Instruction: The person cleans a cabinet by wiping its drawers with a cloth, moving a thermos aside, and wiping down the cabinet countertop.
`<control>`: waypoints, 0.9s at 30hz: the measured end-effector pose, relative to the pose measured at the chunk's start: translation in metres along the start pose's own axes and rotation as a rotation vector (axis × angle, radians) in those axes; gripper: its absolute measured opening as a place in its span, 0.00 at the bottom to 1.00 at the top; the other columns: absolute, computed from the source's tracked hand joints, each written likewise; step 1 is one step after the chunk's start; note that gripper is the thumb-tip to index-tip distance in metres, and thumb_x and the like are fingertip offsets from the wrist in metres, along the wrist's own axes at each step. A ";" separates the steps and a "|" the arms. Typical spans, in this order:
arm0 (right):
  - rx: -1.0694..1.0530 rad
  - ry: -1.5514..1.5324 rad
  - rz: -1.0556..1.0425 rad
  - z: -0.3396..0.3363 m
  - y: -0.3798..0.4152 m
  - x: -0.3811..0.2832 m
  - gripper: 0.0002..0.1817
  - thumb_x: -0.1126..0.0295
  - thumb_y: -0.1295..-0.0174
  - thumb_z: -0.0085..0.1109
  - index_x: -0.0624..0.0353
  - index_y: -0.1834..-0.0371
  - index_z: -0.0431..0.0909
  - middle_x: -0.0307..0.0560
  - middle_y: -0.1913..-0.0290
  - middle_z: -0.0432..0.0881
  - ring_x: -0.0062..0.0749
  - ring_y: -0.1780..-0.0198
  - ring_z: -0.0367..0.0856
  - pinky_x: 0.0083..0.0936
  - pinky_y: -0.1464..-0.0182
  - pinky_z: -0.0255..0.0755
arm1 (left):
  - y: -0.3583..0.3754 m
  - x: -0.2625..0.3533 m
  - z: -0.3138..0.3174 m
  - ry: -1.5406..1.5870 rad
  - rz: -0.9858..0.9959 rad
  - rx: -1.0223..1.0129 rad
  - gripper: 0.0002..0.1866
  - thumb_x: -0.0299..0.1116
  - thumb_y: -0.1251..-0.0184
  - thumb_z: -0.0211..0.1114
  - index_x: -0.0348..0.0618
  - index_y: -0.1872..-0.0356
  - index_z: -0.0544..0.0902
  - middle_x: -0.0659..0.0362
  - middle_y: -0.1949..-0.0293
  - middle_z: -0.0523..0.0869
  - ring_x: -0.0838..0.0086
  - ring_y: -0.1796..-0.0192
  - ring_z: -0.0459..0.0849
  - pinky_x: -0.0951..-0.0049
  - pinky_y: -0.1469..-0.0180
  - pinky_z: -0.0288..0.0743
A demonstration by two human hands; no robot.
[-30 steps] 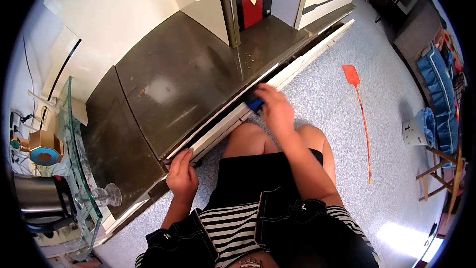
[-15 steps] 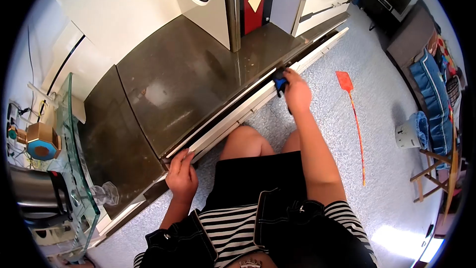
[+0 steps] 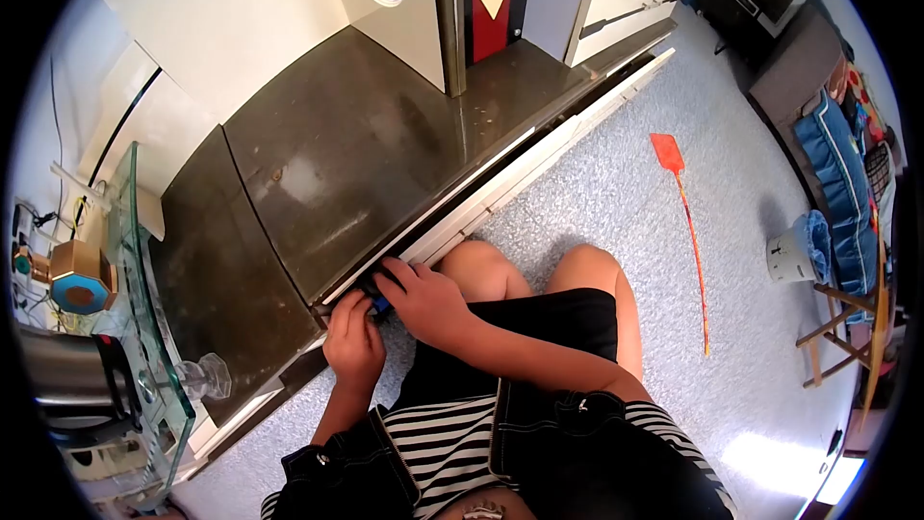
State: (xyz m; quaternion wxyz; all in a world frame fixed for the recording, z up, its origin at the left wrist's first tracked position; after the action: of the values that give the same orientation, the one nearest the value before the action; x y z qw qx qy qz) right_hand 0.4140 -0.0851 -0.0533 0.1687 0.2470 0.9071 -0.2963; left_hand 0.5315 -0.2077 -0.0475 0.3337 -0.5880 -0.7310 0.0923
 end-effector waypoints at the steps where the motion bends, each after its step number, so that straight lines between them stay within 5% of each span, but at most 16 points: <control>1: -0.011 -0.044 0.006 0.002 0.000 0.002 0.22 0.72 0.42 0.59 0.52 0.42 0.83 0.45 0.36 0.81 0.45 0.52 0.85 0.37 0.52 0.82 | 0.000 0.000 0.000 -0.004 -0.004 -0.009 0.18 0.15 0.43 0.64 0.39 0.51 0.88 0.49 0.45 0.87 0.51 0.45 0.87 0.58 0.44 0.82; 5: 0.028 -0.047 -0.021 -0.015 -0.001 0.032 0.22 0.72 0.43 0.62 0.50 0.43 0.84 0.45 0.37 0.81 0.45 0.50 0.85 0.38 0.51 0.82 | -0.004 0.002 -0.001 -0.035 0.031 -0.028 0.19 0.14 0.45 0.64 0.40 0.52 0.88 0.50 0.46 0.87 0.52 0.45 0.88 0.59 0.44 0.82; 11: 0.126 0.023 0.216 -0.064 -0.006 0.106 0.27 0.77 0.49 0.69 0.46 0.42 0.86 0.42 0.36 0.83 0.46 0.43 0.86 0.37 0.44 0.83 | -0.005 0.003 0.000 -0.022 0.015 -0.025 0.17 0.13 0.46 0.63 0.41 0.57 0.90 0.52 0.45 0.88 0.54 0.46 0.88 0.61 0.46 0.82; 21: 0.226 0.289 0.625 -0.130 -0.023 0.244 0.26 0.79 0.38 0.61 0.41 0.37 0.85 0.32 0.28 0.80 0.44 0.42 0.86 0.39 0.42 0.83 | -0.005 0.003 0.000 0.012 0.031 -0.021 0.16 0.12 0.48 0.62 0.38 0.60 0.90 0.48 0.46 0.88 0.52 0.45 0.88 0.60 0.45 0.82; 27: 0.225 0.394 0.680 -0.125 -0.027 0.238 0.26 0.79 0.38 0.59 0.46 0.36 0.84 0.36 0.28 0.80 0.49 0.42 0.86 0.40 0.40 0.82 | -0.005 0.002 0.001 0.015 0.049 0.026 0.14 0.14 0.49 0.64 0.40 0.63 0.90 0.52 0.46 0.88 0.53 0.44 0.88 0.59 0.43 0.83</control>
State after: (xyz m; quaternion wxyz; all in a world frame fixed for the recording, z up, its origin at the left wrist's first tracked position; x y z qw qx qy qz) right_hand 0.1838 0.0566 -0.0528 0.0519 0.6020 0.7505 -0.2677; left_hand 0.5270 -0.2070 -0.0449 0.3446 -0.6020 -0.7125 0.1056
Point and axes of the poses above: each hand's wrist, its own y-axis away from the middle knuckle, its own z-axis out of the palm, x = y × z, the point moved 2 cm from there along -y, towards the middle knuckle
